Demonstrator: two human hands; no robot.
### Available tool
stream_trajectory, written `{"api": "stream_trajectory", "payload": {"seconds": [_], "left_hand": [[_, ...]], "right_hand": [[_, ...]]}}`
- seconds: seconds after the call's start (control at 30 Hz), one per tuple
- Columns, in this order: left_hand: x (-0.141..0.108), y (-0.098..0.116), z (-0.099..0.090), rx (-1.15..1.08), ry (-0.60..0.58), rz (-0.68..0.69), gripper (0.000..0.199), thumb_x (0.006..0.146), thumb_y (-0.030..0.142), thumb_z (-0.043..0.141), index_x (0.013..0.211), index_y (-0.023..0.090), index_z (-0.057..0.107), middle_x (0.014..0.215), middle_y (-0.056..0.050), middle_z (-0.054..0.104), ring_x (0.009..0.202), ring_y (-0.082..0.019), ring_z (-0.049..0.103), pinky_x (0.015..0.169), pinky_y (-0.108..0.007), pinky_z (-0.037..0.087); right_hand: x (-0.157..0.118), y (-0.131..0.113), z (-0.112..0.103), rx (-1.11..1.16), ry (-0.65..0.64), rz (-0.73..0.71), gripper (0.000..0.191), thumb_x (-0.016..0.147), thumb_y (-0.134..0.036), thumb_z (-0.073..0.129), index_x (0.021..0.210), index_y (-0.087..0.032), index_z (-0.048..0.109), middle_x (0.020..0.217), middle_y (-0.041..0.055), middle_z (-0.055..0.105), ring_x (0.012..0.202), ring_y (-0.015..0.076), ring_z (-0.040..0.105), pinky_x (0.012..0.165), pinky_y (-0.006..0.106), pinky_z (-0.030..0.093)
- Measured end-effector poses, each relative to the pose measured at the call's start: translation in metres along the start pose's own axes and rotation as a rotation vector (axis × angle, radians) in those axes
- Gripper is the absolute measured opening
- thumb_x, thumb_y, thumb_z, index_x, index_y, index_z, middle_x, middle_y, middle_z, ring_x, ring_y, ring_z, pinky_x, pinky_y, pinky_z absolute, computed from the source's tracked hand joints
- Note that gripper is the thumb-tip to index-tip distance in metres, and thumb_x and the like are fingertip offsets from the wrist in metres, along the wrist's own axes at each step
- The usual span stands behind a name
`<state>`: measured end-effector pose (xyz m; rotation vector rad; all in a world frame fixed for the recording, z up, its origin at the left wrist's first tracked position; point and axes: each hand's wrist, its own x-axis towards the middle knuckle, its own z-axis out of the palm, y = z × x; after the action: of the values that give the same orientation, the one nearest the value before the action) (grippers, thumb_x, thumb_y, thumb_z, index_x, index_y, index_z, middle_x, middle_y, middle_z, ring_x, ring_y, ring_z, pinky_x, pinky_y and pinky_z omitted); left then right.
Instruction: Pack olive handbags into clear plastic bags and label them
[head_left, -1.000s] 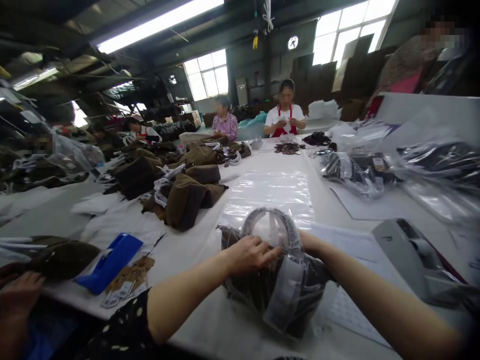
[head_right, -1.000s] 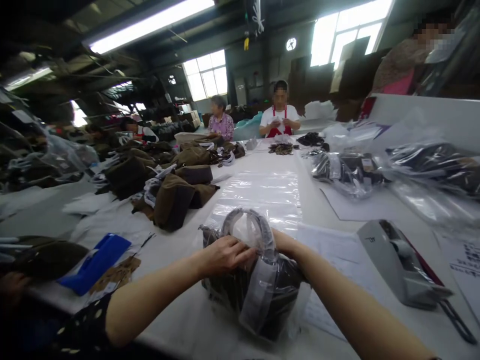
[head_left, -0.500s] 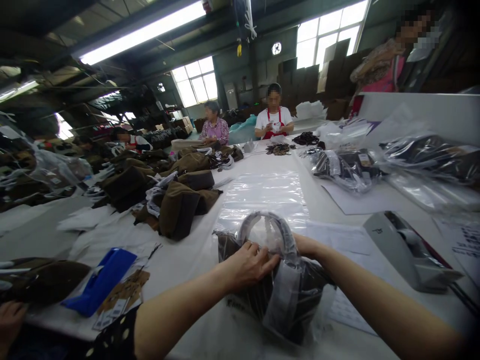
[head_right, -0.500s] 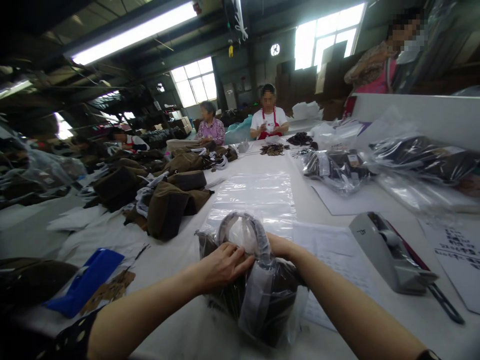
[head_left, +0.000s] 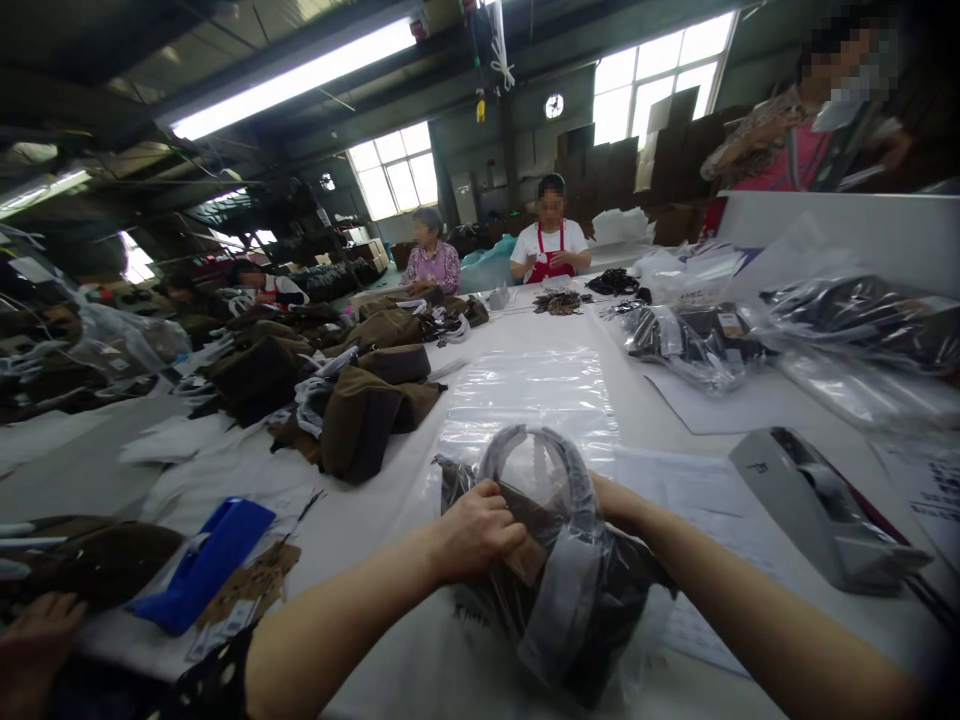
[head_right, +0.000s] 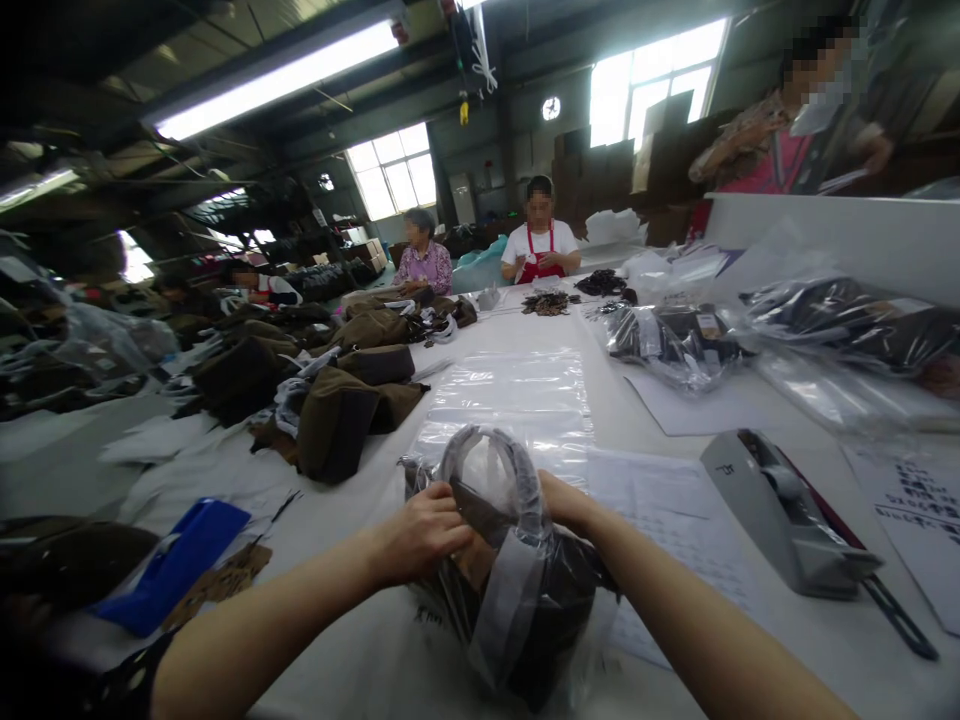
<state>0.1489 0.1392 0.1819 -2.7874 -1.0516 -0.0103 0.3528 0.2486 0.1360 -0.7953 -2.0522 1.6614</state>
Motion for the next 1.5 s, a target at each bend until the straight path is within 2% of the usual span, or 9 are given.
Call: {"api": "stream_trajectory", "payload": {"seconds": [0.07,0.2,0.43,0.83,0.93,1.03,1.13,1.3,1.5], "left_hand": [[-0.004,0.002,-0.007,-0.075,-0.061,-0.012,0.011,0.083,0.021,0.049,0.085,0.018,0.059,0.078,-0.003,0.061,0.079,-0.017,0.055,0.083,-0.034,0.040],[-0.009,0.022,-0.009,-0.068,-0.120,-0.054,0.052,0.078,0.030,0.056,0.125,0.013,0.042,0.106,-0.011,0.058,0.097,-0.023,0.053,0.090,-0.038,0.040],[-0.020,0.039,0.011,0.095,-0.035,-0.046,0.040,0.090,0.022,0.041,0.129,0.015,0.040,0.105,-0.013,0.057,0.094,-0.023,0.053,0.093,-0.042,0.039],[-0.086,0.027,0.011,0.073,0.177,0.055,0.017,0.083,0.012,0.048,0.069,0.022,0.054,0.079,0.001,0.060,0.085,-0.013,0.053,0.101,-0.037,0.035],[-0.109,0.038,0.013,-0.074,0.387,-0.277,0.021,0.079,0.005,0.041,0.070,0.021,0.050,0.085,-0.001,0.060,0.090,-0.015,0.054,0.096,-0.041,0.039],[-0.107,0.066,0.025,-0.409,0.618,-0.943,0.007,0.081,0.016,0.046,0.086,0.020,0.048,0.082,-0.003,0.053,0.080,-0.016,0.054,0.080,-0.037,0.048],[-0.086,0.097,0.049,-0.800,0.656,-1.404,0.041,0.075,0.035,0.062,0.106,0.019,0.041,0.088,-0.003,0.052,0.076,-0.016,0.054,0.072,-0.033,0.051],[-0.059,0.119,0.079,-1.102,0.703,-1.547,0.045,0.073,0.033,0.062,0.107,0.016,0.038,0.089,-0.005,0.056,0.077,-0.017,0.058,0.071,-0.033,0.052],[-0.046,0.120,0.074,-0.827,0.733,-1.545,0.080,0.064,0.028,0.070,0.129,0.017,0.025,0.125,-0.017,0.042,0.120,-0.030,0.042,0.100,-0.049,0.039]], "right_hand": [[-0.003,0.000,0.002,0.023,-0.016,0.010,0.020,0.072,-0.031,0.059,0.075,-0.013,0.067,0.069,0.0037,0.063,0.075,0.0217,0.054,0.068,0.032,0.048],[-0.005,-0.001,0.004,0.055,-0.008,0.017,0.022,0.073,-0.029,0.058,0.083,-0.013,0.069,0.074,0.0037,0.065,0.082,0.0249,0.055,0.076,0.034,0.046],[-0.009,-0.006,0.008,0.096,-0.017,0.039,0.024,0.074,-0.031,0.059,0.088,-0.014,0.069,0.076,0.0032,0.067,0.083,0.0266,0.058,0.080,0.036,0.046],[-0.012,-0.016,0.018,0.211,-0.186,0.068,0.025,0.075,-0.028,0.058,0.096,-0.017,0.066,0.085,0.0027,0.068,0.084,0.0231,0.062,0.079,0.036,0.049],[-0.012,-0.013,0.016,0.193,-0.213,0.058,0.034,0.077,-0.039,0.060,0.103,-0.017,0.064,0.090,0.0052,0.067,0.083,0.0224,0.061,0.082,0.039,0.048],[-0.019,-0.018,0.012,0.177,-0.182,0.045,0.049,0.085,-0.056,0.043,0.114,-0.019,0.058,0.102,0.0084,0.064,0.090,0.0230,0.060,0.083,0.041,0.048],[-0.030,-0.030,0.013,0.116,-0.135,-0.033,0.060,0.085,-0.063,0.037,0.129,-0.022,0.044,0.116,0.0096,0.057,0.107,0.0258,0.054,0.089,0.041,0.046],[-0.044,-0.052,0.028,-0.103,-0.169,-0.096,0.069,0.079,-0.053,0.057,0.135,-0.022,0.031,0.119,0.0105,0.052,0.109,0.0275,0.051,0.092,0.041,0.044],[-0.049,-0.064,0.045,-0.240,-0.159,-0.170,0.048,0.084,-0.044,0.053,0.125,-0.023,0.040,0.114,0.0075,0.056,0.098,0.0235,0.055,0.087,0.036,0.046]]}}
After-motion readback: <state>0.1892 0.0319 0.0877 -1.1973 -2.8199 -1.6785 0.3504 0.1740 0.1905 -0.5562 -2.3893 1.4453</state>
